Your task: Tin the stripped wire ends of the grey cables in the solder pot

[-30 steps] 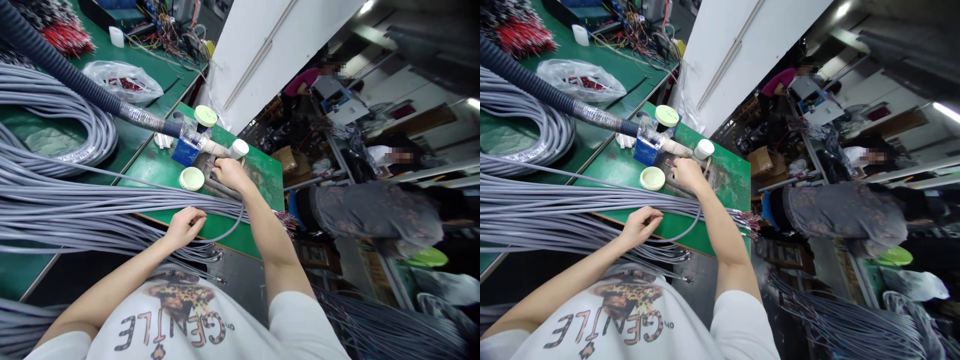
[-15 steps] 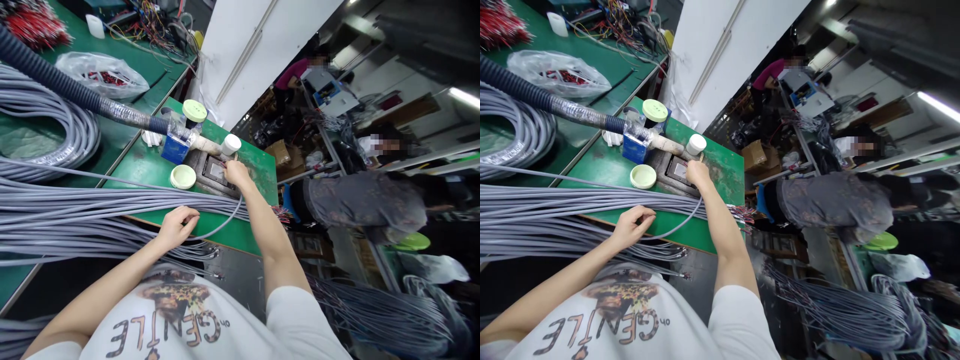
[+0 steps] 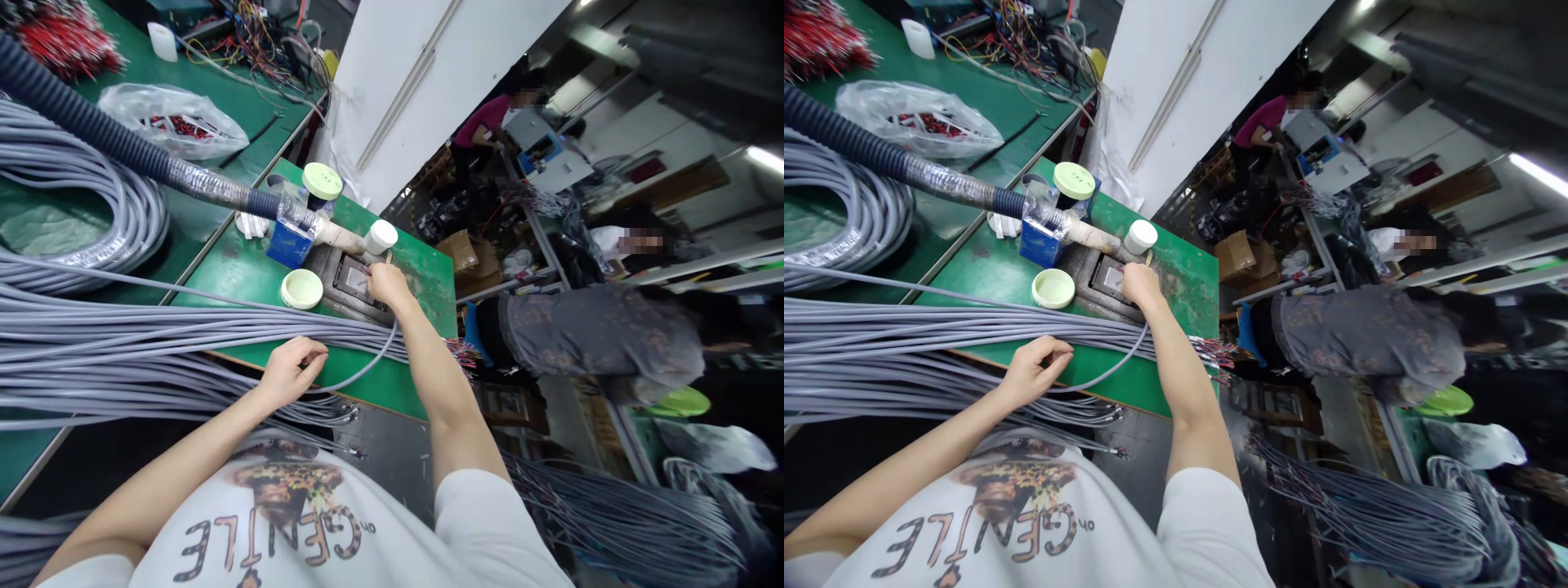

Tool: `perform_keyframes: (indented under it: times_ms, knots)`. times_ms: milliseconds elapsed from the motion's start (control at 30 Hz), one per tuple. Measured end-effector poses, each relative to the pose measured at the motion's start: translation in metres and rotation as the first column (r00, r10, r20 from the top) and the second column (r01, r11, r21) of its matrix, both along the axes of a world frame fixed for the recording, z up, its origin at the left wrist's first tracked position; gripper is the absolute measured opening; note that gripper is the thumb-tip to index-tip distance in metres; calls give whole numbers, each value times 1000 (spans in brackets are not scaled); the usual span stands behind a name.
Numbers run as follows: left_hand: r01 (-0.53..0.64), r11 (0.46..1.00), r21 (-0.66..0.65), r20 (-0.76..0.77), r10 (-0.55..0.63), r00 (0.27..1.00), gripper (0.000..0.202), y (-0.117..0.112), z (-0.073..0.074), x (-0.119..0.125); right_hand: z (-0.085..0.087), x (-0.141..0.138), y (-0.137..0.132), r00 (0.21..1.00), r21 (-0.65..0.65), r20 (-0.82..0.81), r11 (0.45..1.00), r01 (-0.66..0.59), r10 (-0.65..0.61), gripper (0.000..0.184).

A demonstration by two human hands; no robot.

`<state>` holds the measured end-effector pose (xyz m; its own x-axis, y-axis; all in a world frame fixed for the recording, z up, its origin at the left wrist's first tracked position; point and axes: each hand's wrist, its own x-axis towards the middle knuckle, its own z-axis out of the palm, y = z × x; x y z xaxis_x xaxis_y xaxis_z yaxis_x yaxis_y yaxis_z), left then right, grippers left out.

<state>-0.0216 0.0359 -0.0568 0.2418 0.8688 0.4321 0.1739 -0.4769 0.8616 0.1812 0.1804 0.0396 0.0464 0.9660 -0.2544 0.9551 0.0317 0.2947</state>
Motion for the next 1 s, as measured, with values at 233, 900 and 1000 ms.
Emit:
perform_keyframes:
  times_ms: [233,900,1000]
  knots:
    - [7,1000,3,-19,-7,1000,10,0,3,1,33,-27,-22,953,84,-157,965,-247,258,30]
    - [18,1000,-2,-21,-18,1000,13,0,1,0,14,-108,-15,929,-96,-98,926,-366,357,28]
    - [24,1000,-21,-21,-24,999,12,0,3,-1,29,-94,-16,936,-52,-87,937,-347,342,29]
